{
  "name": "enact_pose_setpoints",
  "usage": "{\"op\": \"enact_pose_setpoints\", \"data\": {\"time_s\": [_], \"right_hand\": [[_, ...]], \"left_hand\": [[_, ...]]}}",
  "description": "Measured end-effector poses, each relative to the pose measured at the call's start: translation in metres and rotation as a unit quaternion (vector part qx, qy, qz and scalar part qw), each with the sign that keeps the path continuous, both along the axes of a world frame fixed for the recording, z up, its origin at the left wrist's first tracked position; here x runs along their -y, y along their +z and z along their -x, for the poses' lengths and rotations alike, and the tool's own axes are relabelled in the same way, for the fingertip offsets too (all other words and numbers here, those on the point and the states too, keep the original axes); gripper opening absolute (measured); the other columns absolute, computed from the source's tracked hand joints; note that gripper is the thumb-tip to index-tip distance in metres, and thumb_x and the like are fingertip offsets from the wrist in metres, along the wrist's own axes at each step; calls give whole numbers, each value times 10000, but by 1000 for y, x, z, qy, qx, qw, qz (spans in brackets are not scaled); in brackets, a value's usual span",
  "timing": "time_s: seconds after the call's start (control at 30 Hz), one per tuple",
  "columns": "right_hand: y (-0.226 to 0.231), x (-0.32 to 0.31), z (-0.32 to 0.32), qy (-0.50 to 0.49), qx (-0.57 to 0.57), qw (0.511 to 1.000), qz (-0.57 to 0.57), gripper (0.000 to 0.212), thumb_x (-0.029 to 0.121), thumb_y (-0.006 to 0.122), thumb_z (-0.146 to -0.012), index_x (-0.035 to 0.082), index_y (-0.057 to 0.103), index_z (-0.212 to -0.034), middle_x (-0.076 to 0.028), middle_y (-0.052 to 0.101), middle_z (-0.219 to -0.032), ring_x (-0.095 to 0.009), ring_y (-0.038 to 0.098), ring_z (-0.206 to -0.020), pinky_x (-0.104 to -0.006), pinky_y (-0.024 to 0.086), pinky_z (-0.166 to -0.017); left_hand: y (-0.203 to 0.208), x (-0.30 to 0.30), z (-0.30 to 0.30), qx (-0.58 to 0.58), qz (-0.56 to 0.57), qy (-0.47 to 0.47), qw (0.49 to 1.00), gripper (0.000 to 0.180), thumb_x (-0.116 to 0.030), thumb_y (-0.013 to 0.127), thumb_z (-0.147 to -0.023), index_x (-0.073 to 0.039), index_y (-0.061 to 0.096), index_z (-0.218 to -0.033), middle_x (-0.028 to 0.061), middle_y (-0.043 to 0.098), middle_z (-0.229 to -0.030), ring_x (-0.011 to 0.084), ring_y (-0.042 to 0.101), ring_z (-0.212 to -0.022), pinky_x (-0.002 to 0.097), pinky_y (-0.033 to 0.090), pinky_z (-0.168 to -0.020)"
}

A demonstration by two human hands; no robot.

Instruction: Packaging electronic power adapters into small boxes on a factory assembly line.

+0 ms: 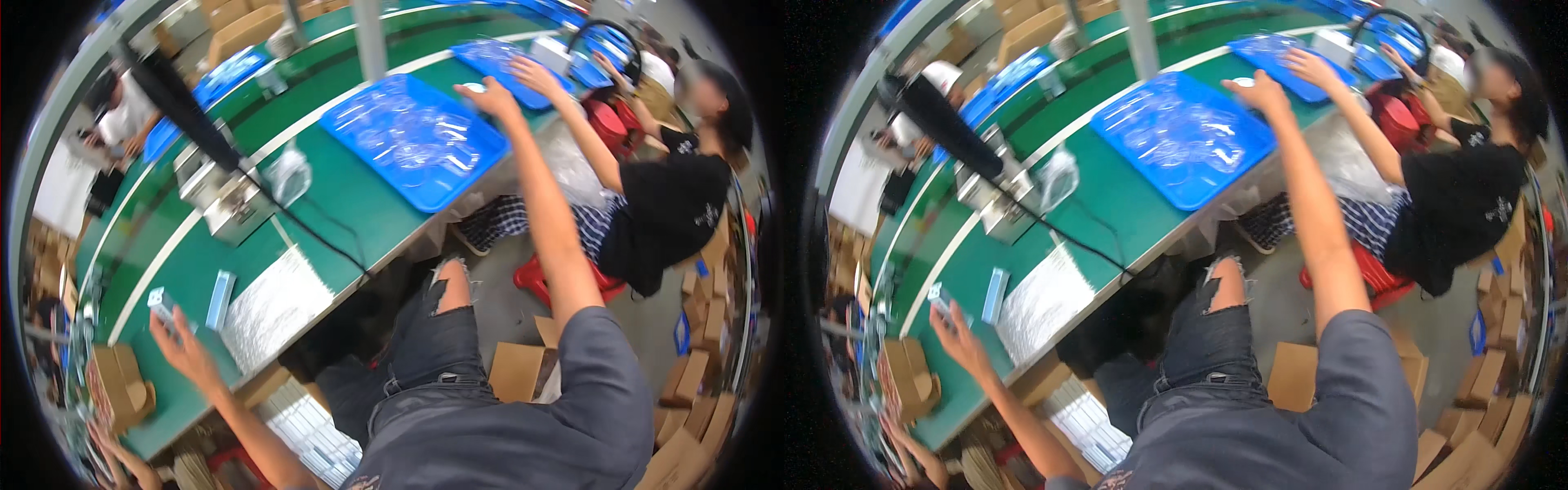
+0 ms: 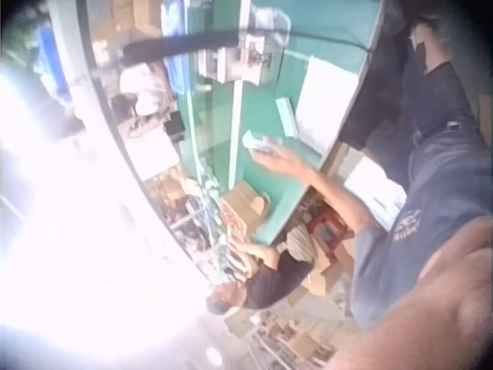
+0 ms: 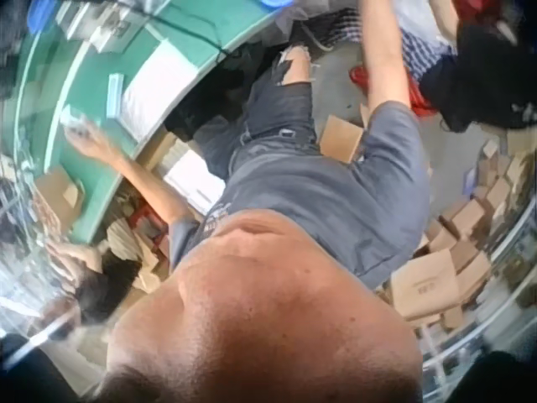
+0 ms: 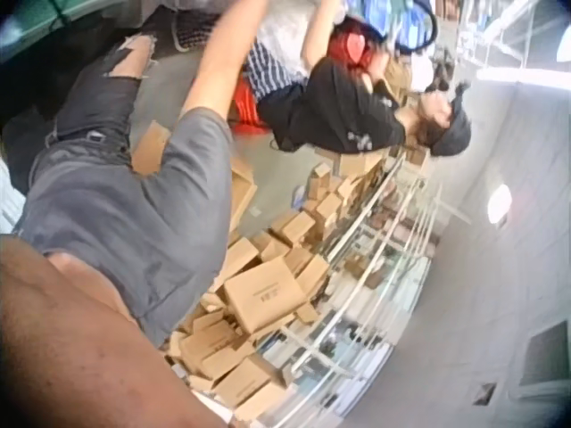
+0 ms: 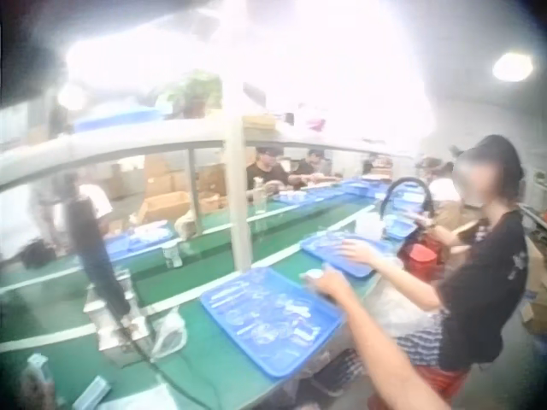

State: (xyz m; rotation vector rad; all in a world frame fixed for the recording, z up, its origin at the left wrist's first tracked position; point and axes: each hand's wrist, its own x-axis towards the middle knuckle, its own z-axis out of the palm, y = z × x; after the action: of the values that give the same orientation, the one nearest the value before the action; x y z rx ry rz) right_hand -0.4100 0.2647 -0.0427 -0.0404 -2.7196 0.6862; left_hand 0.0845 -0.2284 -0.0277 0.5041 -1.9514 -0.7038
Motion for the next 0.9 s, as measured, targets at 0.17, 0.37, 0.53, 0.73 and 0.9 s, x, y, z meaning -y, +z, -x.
{"op": "enact_pose_setpoints", "data": {"time_s": [0.17,0.37,0.53,0.73,0.9], "right_hand": [[-5,-37,-6,72,-127,983,114,646,454,814,-812,-3,662,-1243,-166,710,-1155,-274,685,-1033,-381,526,-927],[68,65,-266,467,-140,757,436,918,480,832,-777,-76,478,-1416,-259,586,-1337,-344,612,-1219,-415,522,-987],[73,156,-350,689,56,664,285,684,99,898,-659,-17,648,-1284,-173,686,-1259,-327,683,-1135,-384,529,-974],[56,172,-346,674,102,690,242,631,92,878,-685,38,672,-1279,-124,702,-1193,-238,695,-1065,-334,567,-861],[46,183,-341,678,115,680,257,600,79,867,-697,28,667,-1260,-126,701,-1172,-246,698,-1050,-339,562,-872]], "left_hand": [[18,-58,28,-34,-398,-255,880,466,-197,616,-1018,42,474,-1392,147,658,-1170,243,676,-1065,378,550,-906],[24,-99,46,-139,-566,-310,751,406,-213,677,-986,38,531,-1270,163,660,-1120,297,688,-1080,435,587,-964],[23,-117,56,-137,-563,-314,752,393,-235,666,-993,39,552,-1251,161,670,-1121,286,688,-1087,419,585,-975],[22,-130,61,-132,-551,-318,760,432,-230,686,-983,29,509,-1281,163,660,-1114,293,694,-1068,419,588,-946],[20,-132,57,-118,-500,-310,800,414,-180,680,-982,16,511,-1305,150,666,-1118,281,693,-1066,421,576,-958]]}}
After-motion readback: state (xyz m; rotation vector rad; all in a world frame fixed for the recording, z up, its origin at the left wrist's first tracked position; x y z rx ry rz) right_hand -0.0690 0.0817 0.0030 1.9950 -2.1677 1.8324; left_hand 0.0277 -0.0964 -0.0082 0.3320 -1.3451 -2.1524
